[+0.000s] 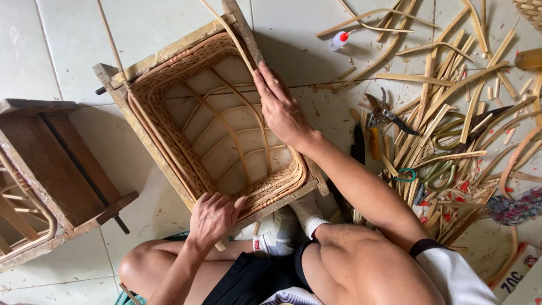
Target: The person weaves thin bamboo strips into a rectangular basket frame. They bend and tuck the strips into the frame, use pliers to pull and secure them, and repeatedly adjust the weave with both hands.
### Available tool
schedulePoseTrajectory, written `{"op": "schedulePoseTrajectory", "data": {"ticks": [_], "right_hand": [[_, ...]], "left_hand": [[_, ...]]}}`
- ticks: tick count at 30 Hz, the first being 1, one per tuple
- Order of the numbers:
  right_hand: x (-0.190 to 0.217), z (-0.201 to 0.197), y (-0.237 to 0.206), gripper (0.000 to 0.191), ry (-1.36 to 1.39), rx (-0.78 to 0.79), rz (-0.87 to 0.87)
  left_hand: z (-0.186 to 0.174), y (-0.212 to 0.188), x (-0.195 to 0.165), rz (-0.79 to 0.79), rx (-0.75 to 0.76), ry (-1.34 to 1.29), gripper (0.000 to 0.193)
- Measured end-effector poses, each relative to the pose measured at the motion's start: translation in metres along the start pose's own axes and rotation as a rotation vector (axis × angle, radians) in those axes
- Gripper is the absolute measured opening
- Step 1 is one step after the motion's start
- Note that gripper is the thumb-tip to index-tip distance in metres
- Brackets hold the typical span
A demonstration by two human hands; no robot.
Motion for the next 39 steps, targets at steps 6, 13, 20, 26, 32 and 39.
{"op": "schedulePoseTrajectory", "data": {"ticks": [6,13,20,26,32,39], "right_hand": [[-0.018,-0.013,-0.004,0.061,-0.014,-0.018,0.01],[-0.017,-0.014,-0.003,0.063,-0.001,-0.058,-0.027],[-0.016,-0.017,-0.004,0.064,0.041,-0.031,-0.011],[-0.012,-0.021,-0.003,0.063,0.09,0.011,-0.001],[-0.015,-0.019,-0.006,0.069,0.132,0.101,0.092],[-0.016,-0.012,-0.005,0.065,0.043,-0.032,0.011]], "left_hand": [[0.005,0.044,-0.037,-0.104,0.069,-0.341,0.034],[0.071,0.112,-0.081,-0.201,0.21,-1.053,0.03],[0.054,0.102,-0.097,-0.225,0.199,-0.776,0.019],[0.014,0.122,-0.076,-0.011,0.179,-0.755,0.019],[-0.105,0.243,0.092,0.037,-0.538,0.458,0.047],[-0.117,0.298,0.157,0.161,-0.185,0.072,0.018]]}}
Point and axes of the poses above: each hand's wrist, its own y-axis towards the middle knuckle, its own z-axis out of the palm, x = y × z, the point moved 4 cm from there along y, towards the middle knuckle, and after that the axes turned 7 degrees about x, right-handed, at the moved point
